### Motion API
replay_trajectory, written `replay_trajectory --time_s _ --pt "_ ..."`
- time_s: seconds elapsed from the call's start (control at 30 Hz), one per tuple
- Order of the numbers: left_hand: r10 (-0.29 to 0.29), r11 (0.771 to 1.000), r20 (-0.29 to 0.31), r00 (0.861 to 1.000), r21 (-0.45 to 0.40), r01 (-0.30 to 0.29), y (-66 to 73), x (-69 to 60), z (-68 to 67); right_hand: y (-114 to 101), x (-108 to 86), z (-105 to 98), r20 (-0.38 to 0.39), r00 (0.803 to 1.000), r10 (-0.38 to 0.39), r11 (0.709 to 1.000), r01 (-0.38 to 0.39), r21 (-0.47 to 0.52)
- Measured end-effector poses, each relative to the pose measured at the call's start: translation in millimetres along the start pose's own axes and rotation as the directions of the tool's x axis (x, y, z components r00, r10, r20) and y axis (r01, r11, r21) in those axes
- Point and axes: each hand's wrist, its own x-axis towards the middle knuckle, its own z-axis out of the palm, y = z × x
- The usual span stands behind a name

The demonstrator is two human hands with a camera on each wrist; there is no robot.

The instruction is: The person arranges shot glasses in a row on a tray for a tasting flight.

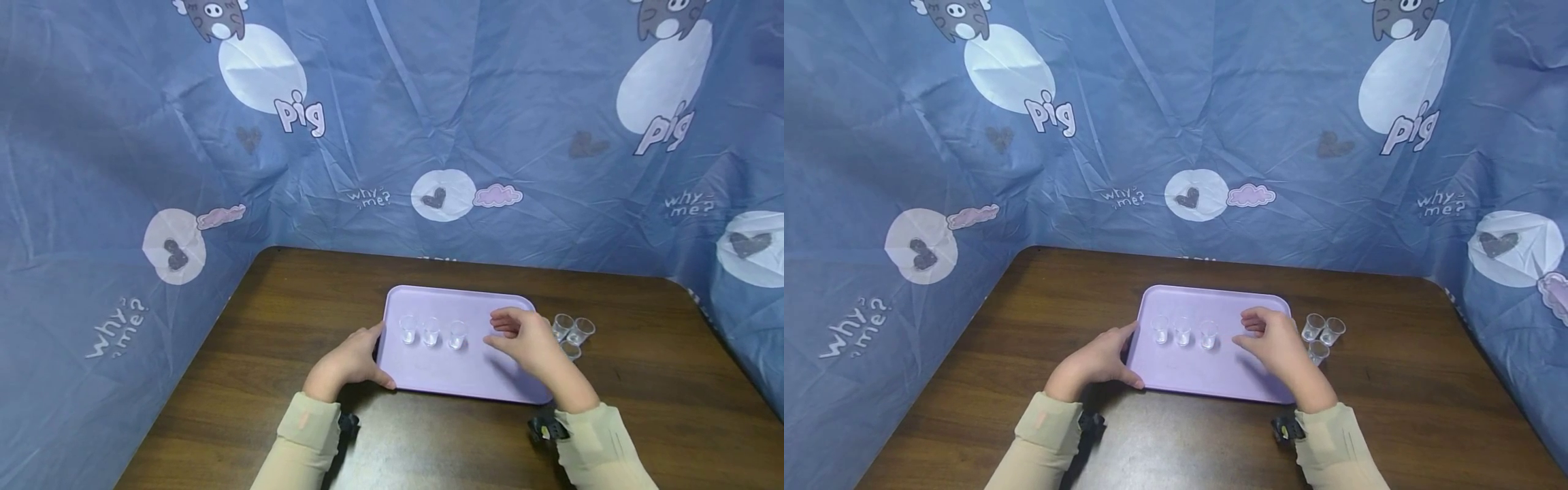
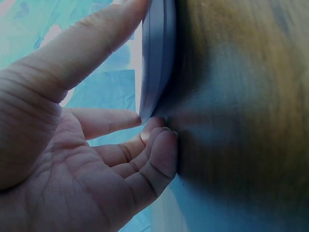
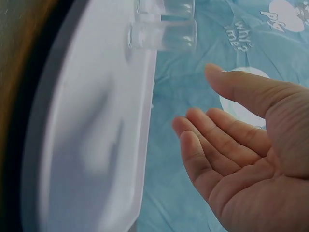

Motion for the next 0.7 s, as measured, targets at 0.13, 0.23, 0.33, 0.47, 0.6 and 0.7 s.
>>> replay_trajectory --time_s 0.13,0.23,0.33,0.47,0.6,0.7 --pt "0.002 1.0 0.0 1.0 0.005 -0.002 0.1 0.3 0.3 1.3 -4.6 -9.3 -0.008 1.0 -0.002 0.999 0.003 0.034" --pt "0.006 1.0 -0.001 1.0 0.012 -0.006 -0.1 0.6 0.4 1.2 -8.5 -15.9 -0.023 1.0 0.0 0.999 0.001 0.046" --pt "0.008 1.0 -0.001 1.0 0.016 -0.008 -0.5 0.9 0.3 1.6 -11.8 -21.6 -0.043 0.999 0.005 1.0 -0.004 0.03" --pt "0.011 1.0 -0.001 1.0 0.018 -0.011 -0.1 0.4 0.3 3.6 -16.2 -28.1 -0.054 0.998 0.012 1.0 -0.012 0.0" --pt "0.015 1.0 -0.003 1.0 0.019 -0.015 0.6 0.9 0.5 6.5 -21.0 -34.4 -0.074 0.997 0.011 1.0 -0.013 -0.023" --pt "0.014 1.0 -0.003 1.0 0.017 -0.014 1.2 0.9 0.3 9.7 -24.5 -39.1 -0.096 0.995 0.001 0.999 -0.004 -0.038"
